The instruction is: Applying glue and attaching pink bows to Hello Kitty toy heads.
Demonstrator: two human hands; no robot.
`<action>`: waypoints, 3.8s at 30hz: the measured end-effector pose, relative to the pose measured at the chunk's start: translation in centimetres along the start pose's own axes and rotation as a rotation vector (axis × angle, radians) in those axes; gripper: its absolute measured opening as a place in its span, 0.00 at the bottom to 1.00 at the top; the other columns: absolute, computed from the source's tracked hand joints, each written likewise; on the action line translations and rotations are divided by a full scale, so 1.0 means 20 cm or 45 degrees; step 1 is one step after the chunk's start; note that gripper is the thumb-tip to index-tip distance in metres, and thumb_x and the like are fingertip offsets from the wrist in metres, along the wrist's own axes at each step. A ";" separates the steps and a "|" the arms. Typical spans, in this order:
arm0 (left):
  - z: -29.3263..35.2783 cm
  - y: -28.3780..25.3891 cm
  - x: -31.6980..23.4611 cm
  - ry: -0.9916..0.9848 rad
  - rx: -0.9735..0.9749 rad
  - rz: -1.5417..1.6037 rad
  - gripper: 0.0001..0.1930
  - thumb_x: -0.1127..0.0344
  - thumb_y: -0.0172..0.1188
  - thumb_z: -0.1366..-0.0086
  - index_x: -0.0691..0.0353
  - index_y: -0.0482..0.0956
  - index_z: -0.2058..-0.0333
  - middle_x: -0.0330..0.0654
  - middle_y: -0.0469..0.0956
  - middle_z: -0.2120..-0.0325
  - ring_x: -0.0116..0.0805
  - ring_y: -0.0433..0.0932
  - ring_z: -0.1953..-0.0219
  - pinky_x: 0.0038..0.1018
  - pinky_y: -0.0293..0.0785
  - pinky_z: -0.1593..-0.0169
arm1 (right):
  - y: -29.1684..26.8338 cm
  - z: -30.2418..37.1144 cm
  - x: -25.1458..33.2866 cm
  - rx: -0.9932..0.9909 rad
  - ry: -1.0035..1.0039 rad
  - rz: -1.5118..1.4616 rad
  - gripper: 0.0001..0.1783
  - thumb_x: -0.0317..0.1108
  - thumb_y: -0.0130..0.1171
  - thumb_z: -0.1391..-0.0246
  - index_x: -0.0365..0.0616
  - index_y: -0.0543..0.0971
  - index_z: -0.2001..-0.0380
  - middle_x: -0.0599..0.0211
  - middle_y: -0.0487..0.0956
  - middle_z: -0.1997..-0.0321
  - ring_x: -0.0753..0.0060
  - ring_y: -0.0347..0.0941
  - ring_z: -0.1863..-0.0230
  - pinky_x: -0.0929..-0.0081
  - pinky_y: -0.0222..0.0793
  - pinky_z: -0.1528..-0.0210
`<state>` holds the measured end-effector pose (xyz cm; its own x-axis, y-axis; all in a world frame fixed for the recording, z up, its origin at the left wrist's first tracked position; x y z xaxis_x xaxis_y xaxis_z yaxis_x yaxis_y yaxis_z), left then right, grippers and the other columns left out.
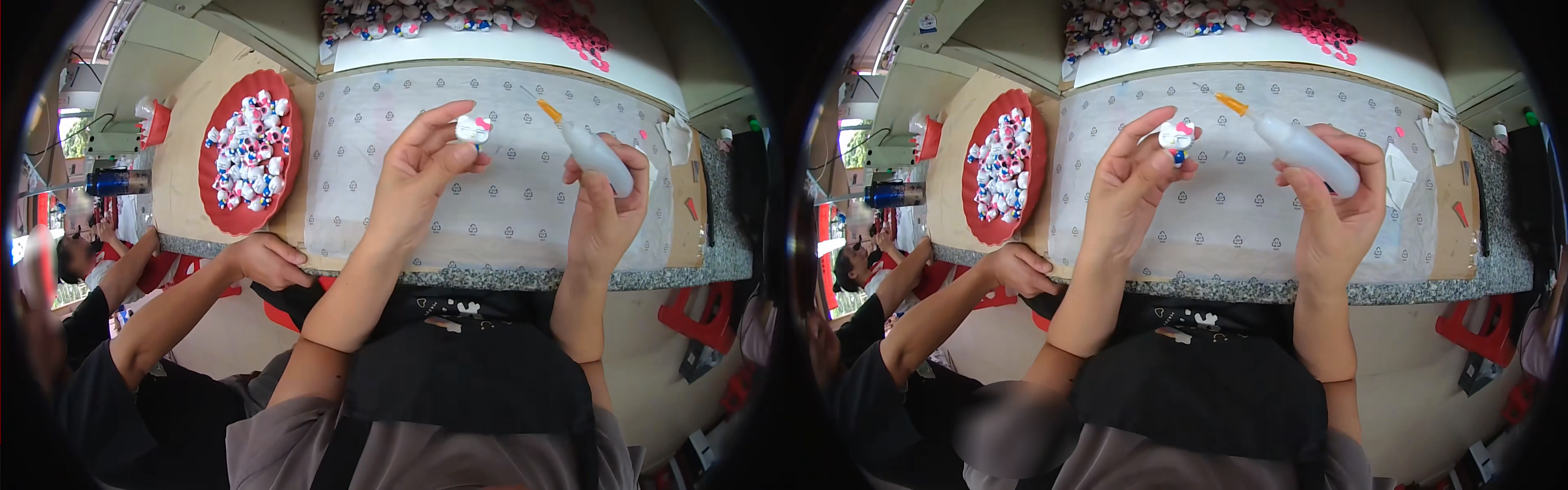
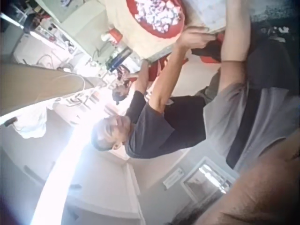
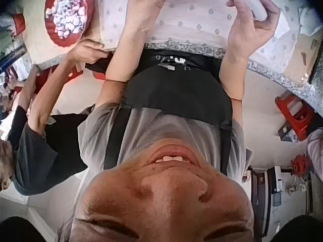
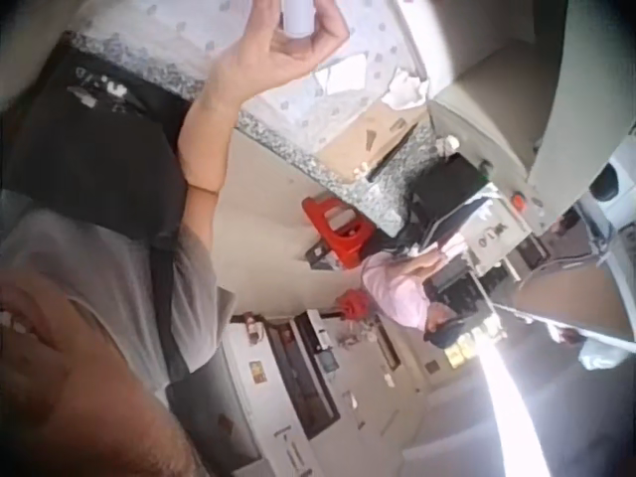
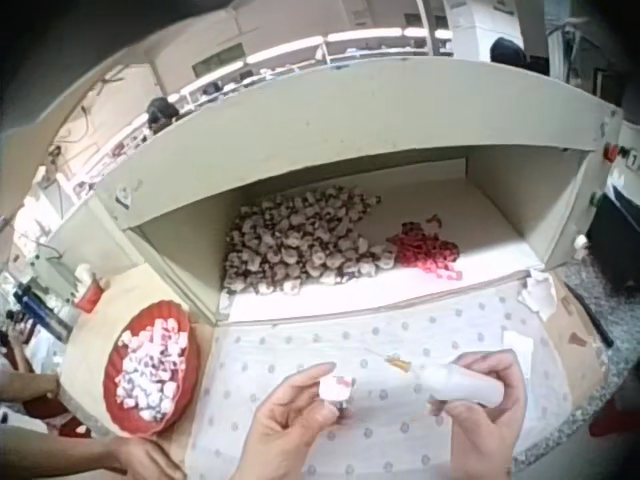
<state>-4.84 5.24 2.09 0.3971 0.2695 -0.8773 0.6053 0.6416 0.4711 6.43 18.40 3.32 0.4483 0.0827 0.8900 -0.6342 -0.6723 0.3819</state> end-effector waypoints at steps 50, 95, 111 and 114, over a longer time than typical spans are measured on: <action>0.02 -0.07 0.09 0.009 -0.009 0.059 0.23 0.76 0.55 0.50 0.65 0.62 0.54 0.49 0.71 0.63 0.28 0.71 0.66 0.22 0.67 0.59 | 0.15 0.07 0.09 0.308 -0.725 0.420 0.25 0.23 0.69 0.79 0.40 0.69 0.71 0.63 0.67 0.71 0.74 0.66 0.77 0.83 0.63 0.76; 0.02 -0.10 0.05 0.092 -0.074 0.078 0.22 0.77 0.51 0.47 0.65 0.60 0.52 0.45 0.70 0.61 0.25 0.69 0.65 0.21 0.65 0.59 | -0.15 -0.47 0.01 0.238 0.116 0.705 0.14 0.23 0.51 0.59 0.36 0.64 0.65 0.63 0.70 0.68 0.72 0.72 0.69 0.80 0.69 0.72; 0.05 -0.14 0.02 0.271 -0.179 0.111 0.21 0.79 0.53 0.49 0.64 0.63 0.55 0.41 0.69 0.62 0.24 0.69 0.63 0.23 0.66 0.56 | -0.05 -0.74 -0.12 0.337 -0.427 2.016 0.09 0.31 0.52 0.61 0.40 0.72 0.73 0.54 0.73 0.76 0.57 0.70 0.73 0.68 0.64 0.70; 0.05 -0.14 0.02 0.280 -0.162 0.087 0.20 0.79 0.53 0.49 0.64 0.63 0.55 0.41 0.68 0.61 0.24 0.69 0.63 0.24 0.66 0.56 | -0.06 -0.65 -0.07 0.323 -0.215 1.604 0.08 0.30 0.52 0.61 0.40 0.70 0.74 0.62 0.70 0.80 0.71 0.67 0.79 0.77 0.62 0.75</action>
<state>-5.77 2.89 0.52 0.2662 0.4561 -0.8492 0.4853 0.6977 0.5269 -1.68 28.57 4.80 -0.2812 -0.7858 0.5509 -0.5472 -0.3403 -0.7647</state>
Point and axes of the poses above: each hand's wrist, its own z-axis away from the middle knuckle, its own y-axis out of the palm, x = y × z, the point moved 6 cm from there along -z, towards the middle knuckle
